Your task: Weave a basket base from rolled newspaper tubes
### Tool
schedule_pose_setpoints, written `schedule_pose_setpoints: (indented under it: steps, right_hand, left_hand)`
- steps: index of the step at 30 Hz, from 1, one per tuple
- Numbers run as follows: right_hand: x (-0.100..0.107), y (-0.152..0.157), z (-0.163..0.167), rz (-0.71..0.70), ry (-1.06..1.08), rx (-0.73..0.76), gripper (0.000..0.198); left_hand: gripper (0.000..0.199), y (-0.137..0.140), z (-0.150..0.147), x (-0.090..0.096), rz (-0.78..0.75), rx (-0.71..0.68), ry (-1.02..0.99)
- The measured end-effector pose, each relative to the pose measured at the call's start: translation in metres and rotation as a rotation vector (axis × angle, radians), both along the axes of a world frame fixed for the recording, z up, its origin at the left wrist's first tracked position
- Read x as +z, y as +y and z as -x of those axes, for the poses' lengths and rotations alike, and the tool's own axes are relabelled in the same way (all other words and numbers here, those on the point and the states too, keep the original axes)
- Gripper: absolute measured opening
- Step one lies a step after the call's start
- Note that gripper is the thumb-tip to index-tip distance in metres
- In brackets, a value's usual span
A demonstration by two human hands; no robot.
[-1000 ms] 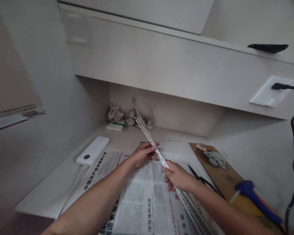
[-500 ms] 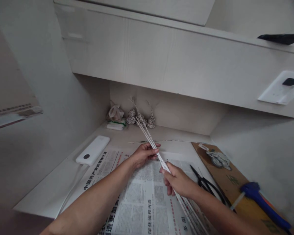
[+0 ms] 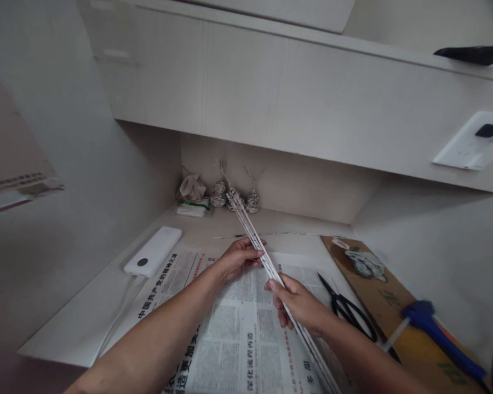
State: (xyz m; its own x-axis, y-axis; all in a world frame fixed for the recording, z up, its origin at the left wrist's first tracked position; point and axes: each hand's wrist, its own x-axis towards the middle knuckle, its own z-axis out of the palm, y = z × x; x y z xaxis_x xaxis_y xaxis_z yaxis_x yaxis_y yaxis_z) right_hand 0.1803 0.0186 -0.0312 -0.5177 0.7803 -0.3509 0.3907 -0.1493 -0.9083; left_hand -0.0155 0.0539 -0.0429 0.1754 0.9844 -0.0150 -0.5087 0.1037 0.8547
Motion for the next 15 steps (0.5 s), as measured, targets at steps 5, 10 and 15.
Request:
schedule_pose_setpoints:
  steps: [5,10,15]
  right_hand:
    - [0.0000,-0.0004,-0.0011,0.057,0.061,-0.026,0.051]
    - [-0.0006,0.0005,-0.0033,0.090,0.092,-0.033,0.052]
    - [-0.0008,-0.0023,-0.0023,0.050,0.058,-0.038,0.048]
  left_hand:
    - [0.035,-0.0008,0.0000,0.0014,-0.008,-0.006,0.023]
    - [0.037,-0.0004,-0.0003,0.0016,-0.004,-0.018,0.022]
    - [0.036,0.0000,-0.0012,-0.0007,-0.002,-0.021,0.005]
